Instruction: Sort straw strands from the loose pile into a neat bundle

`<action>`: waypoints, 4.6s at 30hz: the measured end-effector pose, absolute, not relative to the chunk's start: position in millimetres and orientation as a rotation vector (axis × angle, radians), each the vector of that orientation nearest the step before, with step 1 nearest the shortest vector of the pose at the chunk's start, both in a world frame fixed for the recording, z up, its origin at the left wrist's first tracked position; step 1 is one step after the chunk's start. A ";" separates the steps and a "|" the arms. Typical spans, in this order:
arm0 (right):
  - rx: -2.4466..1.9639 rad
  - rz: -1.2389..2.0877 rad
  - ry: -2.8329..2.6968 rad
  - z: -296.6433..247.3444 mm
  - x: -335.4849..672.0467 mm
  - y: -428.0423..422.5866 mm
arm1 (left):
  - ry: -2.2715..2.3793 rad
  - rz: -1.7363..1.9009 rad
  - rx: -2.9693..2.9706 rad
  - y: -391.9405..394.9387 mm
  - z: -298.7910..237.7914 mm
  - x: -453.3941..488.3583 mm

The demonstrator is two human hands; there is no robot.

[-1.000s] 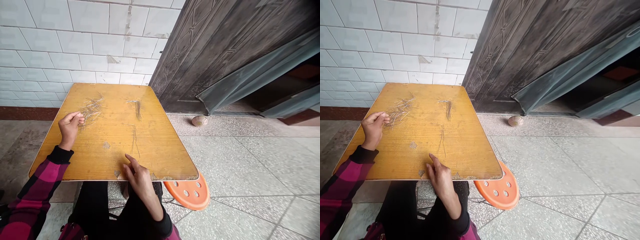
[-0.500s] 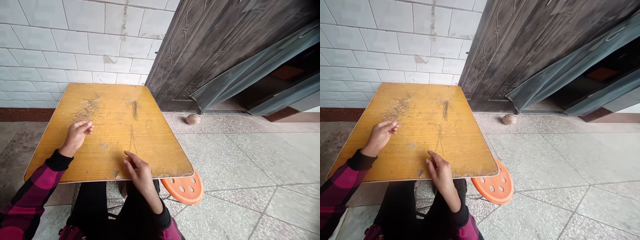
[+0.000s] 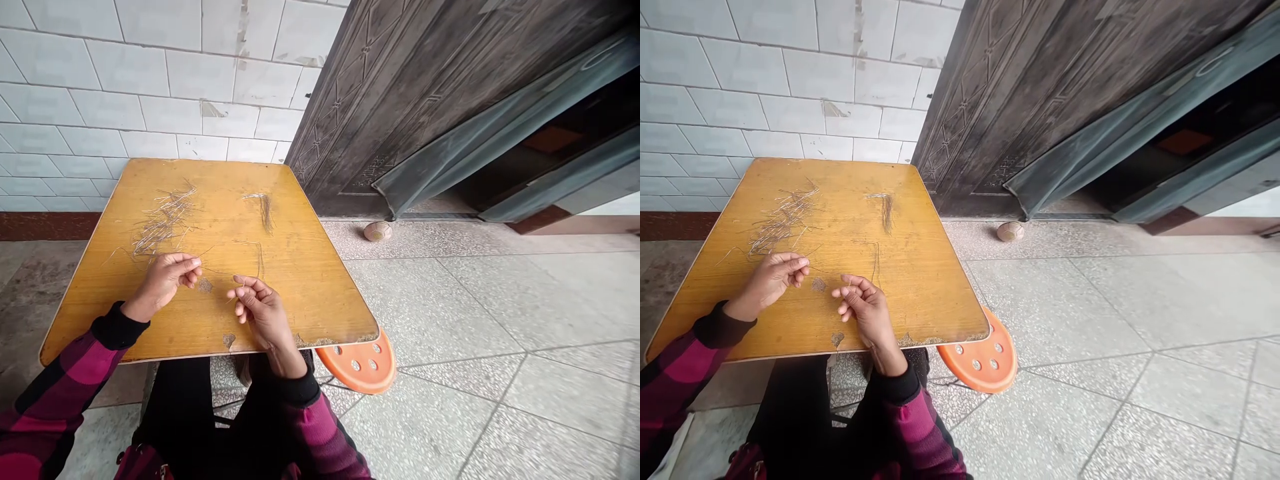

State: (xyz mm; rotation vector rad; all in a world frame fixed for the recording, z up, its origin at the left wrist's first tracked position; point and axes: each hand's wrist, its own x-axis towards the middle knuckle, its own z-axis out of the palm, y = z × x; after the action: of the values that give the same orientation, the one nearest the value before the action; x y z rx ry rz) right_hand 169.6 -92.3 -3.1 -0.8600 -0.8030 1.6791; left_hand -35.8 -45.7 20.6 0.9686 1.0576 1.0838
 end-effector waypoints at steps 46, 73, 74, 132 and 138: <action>-0.995 1.141 -1.435 -5.5 134.7 -104.1 | 0.976 1.114 1.800 -73.6 24.6 -14.2; -1.089 0.601 -1.529 -10.3 184.2 -128.3 | 0.974 1.004 0.964 -51.8 23.9 -29.5; -1.098 0.569 -1.505 -12.2 189.3 -127.8 | 0.966 0.990 0.948 -50.2 23.3 -30.6; -1.088 0.441 -1.606 -18.2 172.3 -106.6 | 0.936 0.969 1.067 -65.3 1.8 -7.8; -1.107 0.170 -1.784 -27.5 167.5 -103.4 | 0.887 0.917 1.058 -67.6 3.1 -6.5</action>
State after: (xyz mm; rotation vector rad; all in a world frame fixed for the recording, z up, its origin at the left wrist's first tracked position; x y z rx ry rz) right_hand 167.5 -103.4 -27.5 -1.1070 -1.7842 0.1700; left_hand -6.5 -67.6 3.1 1.0578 0.8872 0.9173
